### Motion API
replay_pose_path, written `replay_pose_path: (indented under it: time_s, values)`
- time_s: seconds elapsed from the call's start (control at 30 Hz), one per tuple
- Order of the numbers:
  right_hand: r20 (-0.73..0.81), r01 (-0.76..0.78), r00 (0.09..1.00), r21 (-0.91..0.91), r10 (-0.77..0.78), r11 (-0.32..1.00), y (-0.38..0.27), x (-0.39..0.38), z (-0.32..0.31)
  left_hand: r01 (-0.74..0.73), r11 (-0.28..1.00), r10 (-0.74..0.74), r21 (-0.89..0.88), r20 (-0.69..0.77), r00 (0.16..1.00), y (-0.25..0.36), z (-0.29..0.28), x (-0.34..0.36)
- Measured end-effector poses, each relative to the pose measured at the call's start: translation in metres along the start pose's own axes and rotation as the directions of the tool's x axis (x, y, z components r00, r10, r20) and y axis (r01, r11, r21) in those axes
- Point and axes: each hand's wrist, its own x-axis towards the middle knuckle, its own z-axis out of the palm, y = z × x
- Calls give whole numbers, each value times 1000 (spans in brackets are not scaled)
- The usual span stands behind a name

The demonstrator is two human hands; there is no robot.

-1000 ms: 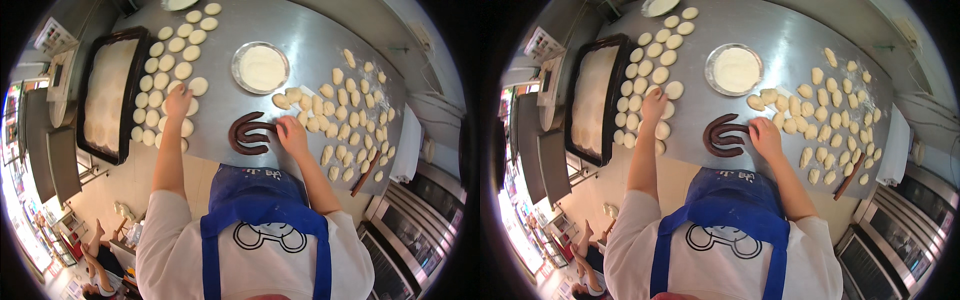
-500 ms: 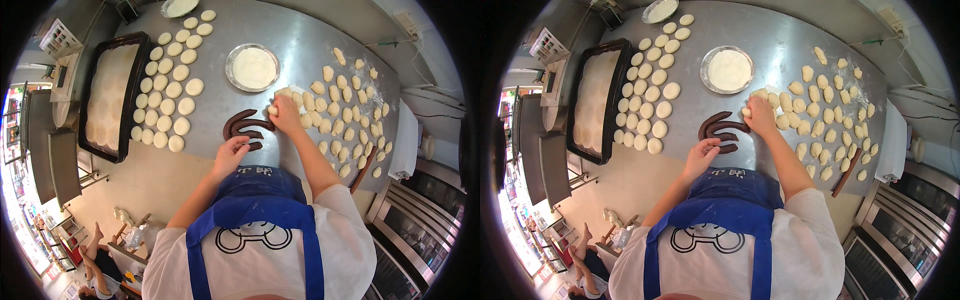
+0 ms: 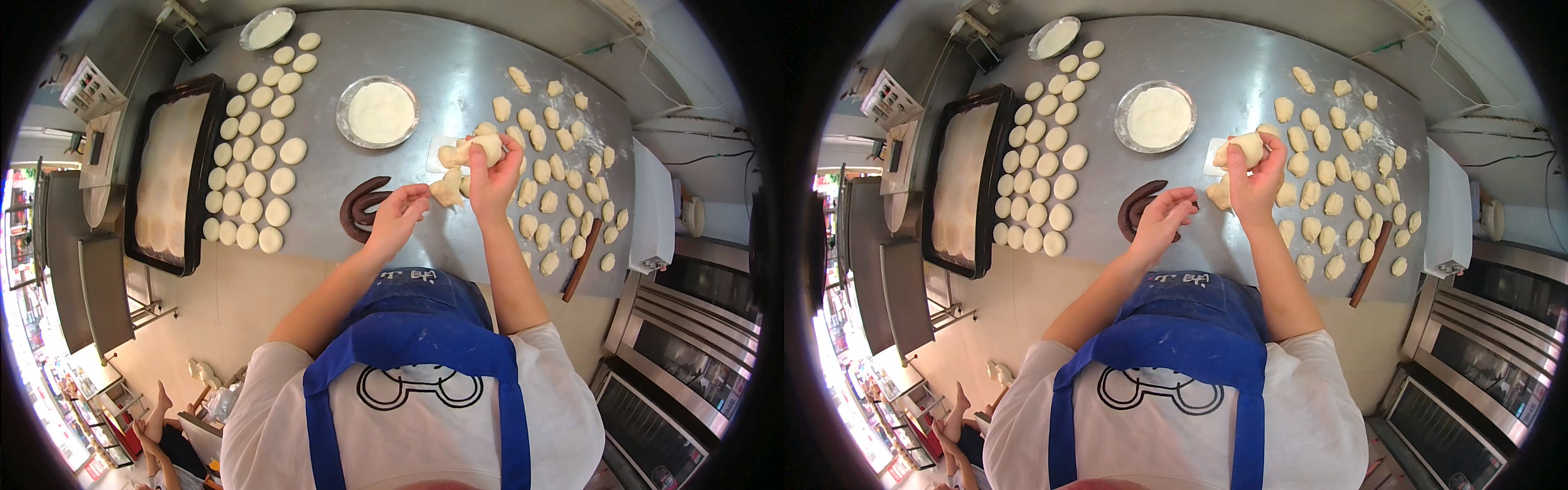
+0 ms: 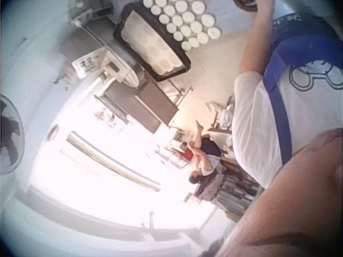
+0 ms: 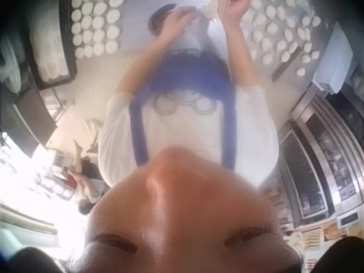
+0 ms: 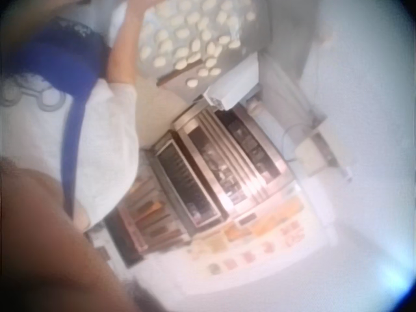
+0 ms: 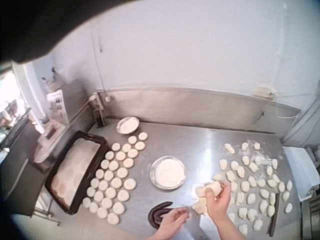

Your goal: The person shapes dough pieces into round and elongated forms, dips them into flour, and places some onto a long brown strip of dough.

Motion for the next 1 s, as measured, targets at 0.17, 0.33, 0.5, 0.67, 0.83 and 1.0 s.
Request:
replay_pose_path:
  time_s: [0.17,0.33,0.5,0.67,0.83,1.0]
  values:
    - [371,206,928,-454,-27,867,-15,-41,13,-188,935,158,-300,-122,980,-10,12,2]
    - [496,235,868,-352,-33,906,-36,-68,3,102,776,-113,-622,21,993,14,-11,-20]
    - [508,475,821,-353,-261,806,-14,-51,5,195,715,-101,-671,176,979,40,-8,-45]
    - [450,495,812,-191,-372,848,-1,-66,40,60,726,-33,-685,53,998,21,-7,-43]
    - [387,402,866,-160,-317,902,-1,-79,45,44,775,29,-631,104,994,18,-17,-53]
    - [246,168,956,-11,-160,986,-7,-90,45,-101,868,116,-486,2,993,8,2,-63]
